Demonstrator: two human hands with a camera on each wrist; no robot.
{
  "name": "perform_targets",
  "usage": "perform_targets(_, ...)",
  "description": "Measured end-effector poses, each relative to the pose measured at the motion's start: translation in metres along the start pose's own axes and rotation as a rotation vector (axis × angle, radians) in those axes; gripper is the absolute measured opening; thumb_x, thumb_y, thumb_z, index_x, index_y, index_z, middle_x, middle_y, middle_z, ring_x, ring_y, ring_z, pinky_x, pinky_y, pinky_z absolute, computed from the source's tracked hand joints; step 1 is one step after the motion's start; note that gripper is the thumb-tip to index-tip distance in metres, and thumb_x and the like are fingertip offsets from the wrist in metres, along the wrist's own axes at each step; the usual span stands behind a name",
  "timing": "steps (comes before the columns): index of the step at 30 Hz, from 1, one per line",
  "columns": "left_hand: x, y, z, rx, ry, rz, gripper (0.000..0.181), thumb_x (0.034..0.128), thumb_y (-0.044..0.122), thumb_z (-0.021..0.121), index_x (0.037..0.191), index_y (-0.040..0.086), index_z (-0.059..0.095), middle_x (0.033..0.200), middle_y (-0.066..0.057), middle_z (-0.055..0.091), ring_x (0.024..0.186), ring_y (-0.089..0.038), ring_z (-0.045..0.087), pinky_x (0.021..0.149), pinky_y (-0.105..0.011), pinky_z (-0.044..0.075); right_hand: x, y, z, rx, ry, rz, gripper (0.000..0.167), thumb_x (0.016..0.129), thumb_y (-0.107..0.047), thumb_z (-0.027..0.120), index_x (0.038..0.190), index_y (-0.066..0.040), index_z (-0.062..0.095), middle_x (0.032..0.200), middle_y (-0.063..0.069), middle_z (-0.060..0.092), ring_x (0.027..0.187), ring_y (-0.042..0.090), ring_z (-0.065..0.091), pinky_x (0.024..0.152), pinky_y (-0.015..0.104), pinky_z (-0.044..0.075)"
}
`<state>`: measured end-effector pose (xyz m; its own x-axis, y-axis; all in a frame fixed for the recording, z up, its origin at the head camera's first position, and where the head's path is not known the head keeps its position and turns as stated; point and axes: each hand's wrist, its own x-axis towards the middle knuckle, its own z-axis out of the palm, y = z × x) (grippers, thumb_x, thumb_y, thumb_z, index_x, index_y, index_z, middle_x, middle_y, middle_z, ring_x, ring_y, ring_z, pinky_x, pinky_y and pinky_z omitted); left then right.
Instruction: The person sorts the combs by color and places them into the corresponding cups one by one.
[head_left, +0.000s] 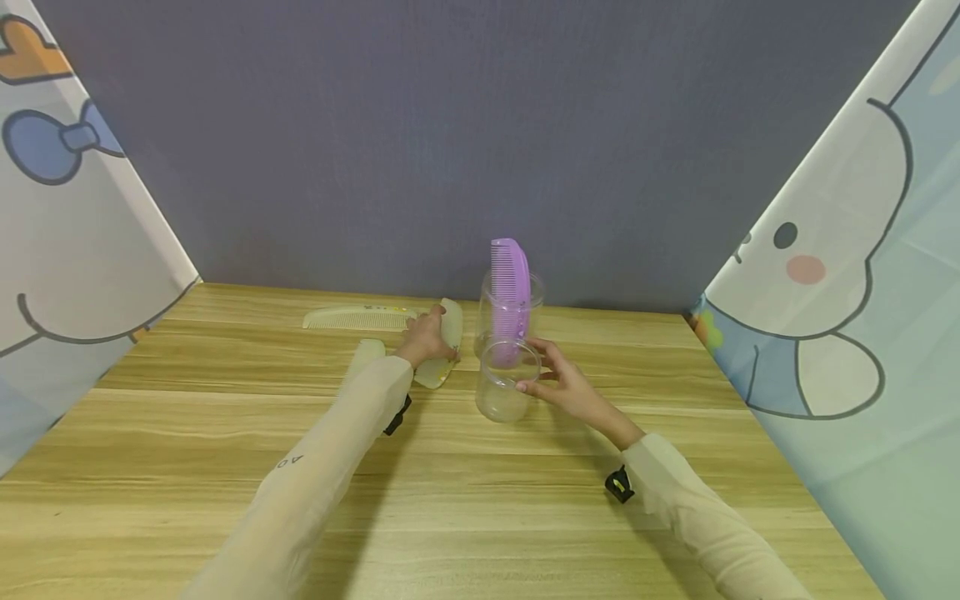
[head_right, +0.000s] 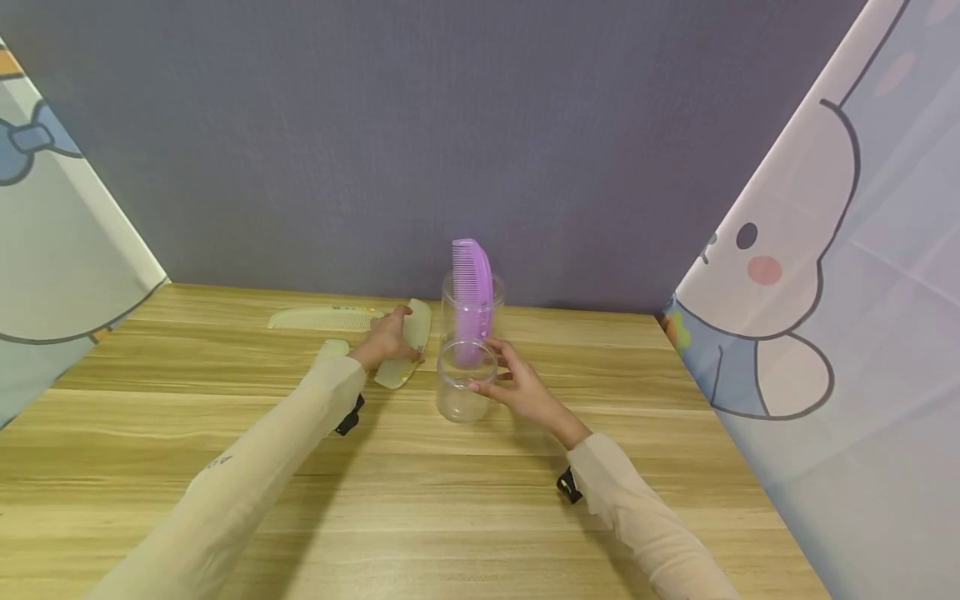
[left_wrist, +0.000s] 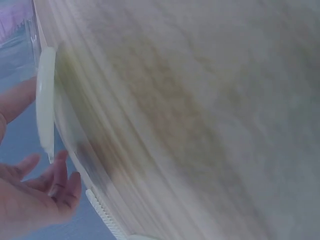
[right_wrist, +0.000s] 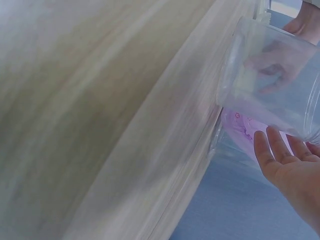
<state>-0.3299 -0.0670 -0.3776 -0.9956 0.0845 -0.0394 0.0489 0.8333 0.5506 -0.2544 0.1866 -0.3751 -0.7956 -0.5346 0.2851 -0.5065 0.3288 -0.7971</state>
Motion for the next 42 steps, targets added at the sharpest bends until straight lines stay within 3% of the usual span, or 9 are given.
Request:
perform_targets(10, 0.002, -0.002, 0.002, -0.113, 0.035, 0.047, 0.085, 0.0685, 0.012, 0.079, 0.136, 0.002, 0.028, 0.128, -0.028, 0.044, 0.113, -0.042, 0.049, 0.093, -0.049, 0.046, 0.0, -0.003, 0.0, 0.007, 0.003, 0.018, 0.067, 0.082, -0.007, 0.066, 0.137, 0.001, 0.029, 0.138, 0.023, 0.037, 0.121, 0.045, 0.041, 0.095, 0.053, 0.042)
perform_targets(17, 0.002, -0.001, 0.0, -0.146, 0.08, 0.044, 0.066, 0.077, -0.003, 0.062, 0.136, 0.0, 0.03, 0.128, -0.027, 0.047, 0.114, -0.04, 0.05, 0.092, -0.047, 0.047, 0.0, -0.001, 0.001, 0.011, 0.007, 0.005, 0.065, 0.083, -0.007, 0.065, 0.137, 0.0, 0.03, 0.138, 0.024, 0.037, 0.12, 0.045, 0.041, 0.094, 0.053, 0.043)
perform_targets(25, 0.005, -0.004, -0.004, -0.231, 0.08, 0.035, 0.063, 0.0744, -0.008, 0.052, 0.133, -0.002, 0.031, 0.121, -0.027, 0.051, 0.108, -0.038, 0.053, 0.088, -0.045, 0.05, 0.0, -0.001, 0.0, 0.009, 0.012, 0.009, 0.065, 0.082, -0.007, 0.066, 0.137, 0.001, 0.031, 0.137, 0.024, 0.038, 0.121, 0.045, 0.041, 0.093, 0.052, 0.043)
perform_targets(26, 0.007, -0.006, -0.003, -0.243, 0.1, 0.059, 0.063, 0.0721, -0.008, 0.052, 0.131, -0.003, 0.032, 0.116, -0.027, 0.052, 0.102, -0.037, 0.056, 0.081, -0.043, 0.053, 0.0, -0.001, 0.0, 0.008, 0.013, 0.009, 0.065, 0.082, -0.007, 0.066, 0.137, 0.001, 0.03, 0.137, 0.024, 0.038, 0.121, 0.045, 0.041, 0.093, 0.052, 0.043)
perform_targets(31, 0.007, -0.008, -0.005, -0.328, 0.061, 0.045, 0.065, 0.0739, -0.008, 0.048, 0.135, -0.003, 0.027, 0.114, -0.026, 0.051, 0.099, -0.036, 0.057, 0.079, -0.042, 0.054, 0.0, -0.002, 0.0, 0.006, 0.019, 0.013, 0.067, 0.081, -0.006, 0.066, 0.137, 0.001, 0.03, 0.137, 0.024, 0.038, 0.121, 0.044, 0.042, 0.093, 0.053, 0.044)
perform_targets(33, 0.003, -0.005, -0.009, -0.369, 0.028, 0.018, 0.066, 0.0774, -0.008, 0.047, 0.138, -0.002, 0.023, 0.119, -0.026, 0.049, 0.105, -0.037, 0.055, 0.085, -0.046, 0.051, 0.0, -0.002, 0.0, 0.008, 0.022, 0.013, 0.067, 0.081, -0.006, 0.067, 0.136, 0.002, 0.03, 0.138, 0.024, 0.038, 0.121, 0.045, 0.042, 0.093, 0.053, 0.044)
perform_targets(42, 0.001, -0.003, -0.019, -0.435, 0.057, 0.067, 0.062, 0.0834, -0.003, 0.052, 0.138, 0.003, 0.024, 0.127, -0.024, 0.044, 0.111, -0.039, 0.051, 0.088, -0.047, 0.05, 0.0, 0.0, 0.0, -0.003, 0.021, 0.001, 0.067, 0.08, -0.006, 0.067, 0.136, 0.002, 0.031, 0.138, 0.024, 0.037, 0.12, 0.044, 0.042, 0.093, 0.051, 0.045)
